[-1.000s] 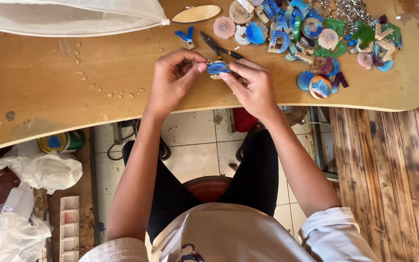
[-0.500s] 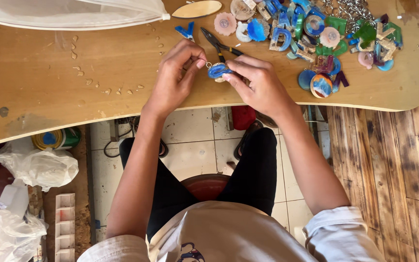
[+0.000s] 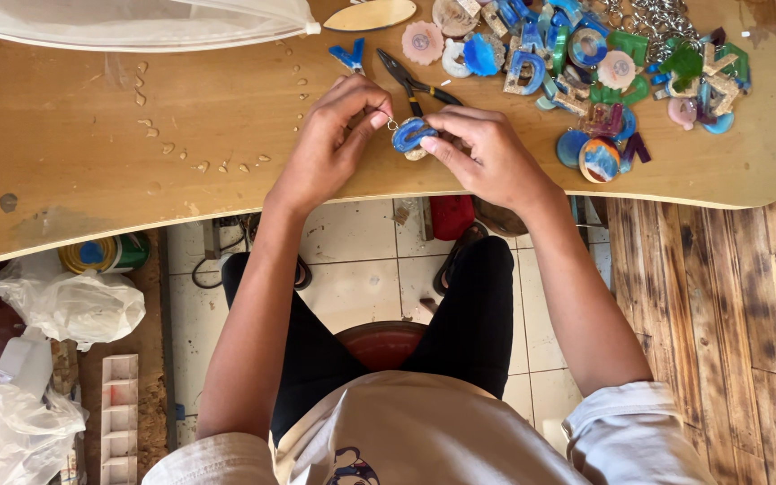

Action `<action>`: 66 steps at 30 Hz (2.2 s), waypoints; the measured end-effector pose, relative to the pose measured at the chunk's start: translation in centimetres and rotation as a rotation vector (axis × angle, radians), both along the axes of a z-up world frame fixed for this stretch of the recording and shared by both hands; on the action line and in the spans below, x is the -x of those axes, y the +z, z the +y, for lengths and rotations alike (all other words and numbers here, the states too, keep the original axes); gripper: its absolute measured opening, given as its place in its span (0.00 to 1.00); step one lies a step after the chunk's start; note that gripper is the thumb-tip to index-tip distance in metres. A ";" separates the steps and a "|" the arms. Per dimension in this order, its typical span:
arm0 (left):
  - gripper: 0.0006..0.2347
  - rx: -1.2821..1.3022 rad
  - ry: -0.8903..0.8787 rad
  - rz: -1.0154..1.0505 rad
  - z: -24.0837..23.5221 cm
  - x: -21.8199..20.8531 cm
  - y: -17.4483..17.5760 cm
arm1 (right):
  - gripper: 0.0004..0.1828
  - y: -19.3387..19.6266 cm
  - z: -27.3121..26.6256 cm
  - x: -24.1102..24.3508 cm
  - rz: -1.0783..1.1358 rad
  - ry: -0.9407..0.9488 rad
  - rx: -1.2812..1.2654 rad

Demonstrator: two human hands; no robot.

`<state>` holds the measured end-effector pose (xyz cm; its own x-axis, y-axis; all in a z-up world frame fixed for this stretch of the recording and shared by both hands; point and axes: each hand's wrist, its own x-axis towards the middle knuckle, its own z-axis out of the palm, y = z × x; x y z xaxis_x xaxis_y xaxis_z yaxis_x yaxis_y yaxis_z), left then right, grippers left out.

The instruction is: The person assembles keychains by attaching metal rings to colorful letter charms using pliers. They repeatedly open and close the rings, connect them to the charms, and place the finished keychains on the table.

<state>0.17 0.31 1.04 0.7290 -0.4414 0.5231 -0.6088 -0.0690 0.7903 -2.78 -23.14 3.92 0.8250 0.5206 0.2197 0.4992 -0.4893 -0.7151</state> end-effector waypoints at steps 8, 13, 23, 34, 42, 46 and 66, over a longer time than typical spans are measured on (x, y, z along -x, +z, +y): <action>0.04 -0.030 -0.001 -0.001 0.0 0.0 -0.2 | 0.15 0.0 -0.3 0.1 -0.004 0.000 0.006; 0.04 -0.001 0.036 -0.022 -0.1 0.1 0.1 | 0.15 -0.1 -0.1 0.1 0.009 -0.014 0.014; 0.05 -0.001 0.119 -0.024 -0.3 0.3 -0.1 | 0.10 0.3 0.9 0.3 0.183 0.015 -0.105; 0.04 0.002 0.150 -0.011 -0.3 0.3 -0.3 | 0.12 -0.1 1.1 0.3 0.128 -0.011 -0.059; 0.04 0.008 0.178 0.026 -0.3 0.1 -0.7 | 0.11 -0.2 1.3 0.1 0.186 -0.013 -0.102; 0.04 0.012 0.187 0.015 -0.4 0.0 -1.0 | 0.10 -0.2 1.2 0.3 0.189 -0.016 -0.117; 0.02 0.136 0.089 0.234 -1.9 -1.1 0.0 | 0.07 -1.3 2.5 -1.4 -0.240 -0.185 -0.255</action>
<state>1.24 -1.62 1.00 0.8698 -0.3076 0.3857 -0.4048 0.0018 0.9144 -1.38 -20.60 2.58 0.8094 0.2717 0.5207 0.5869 -0.4085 -0.6991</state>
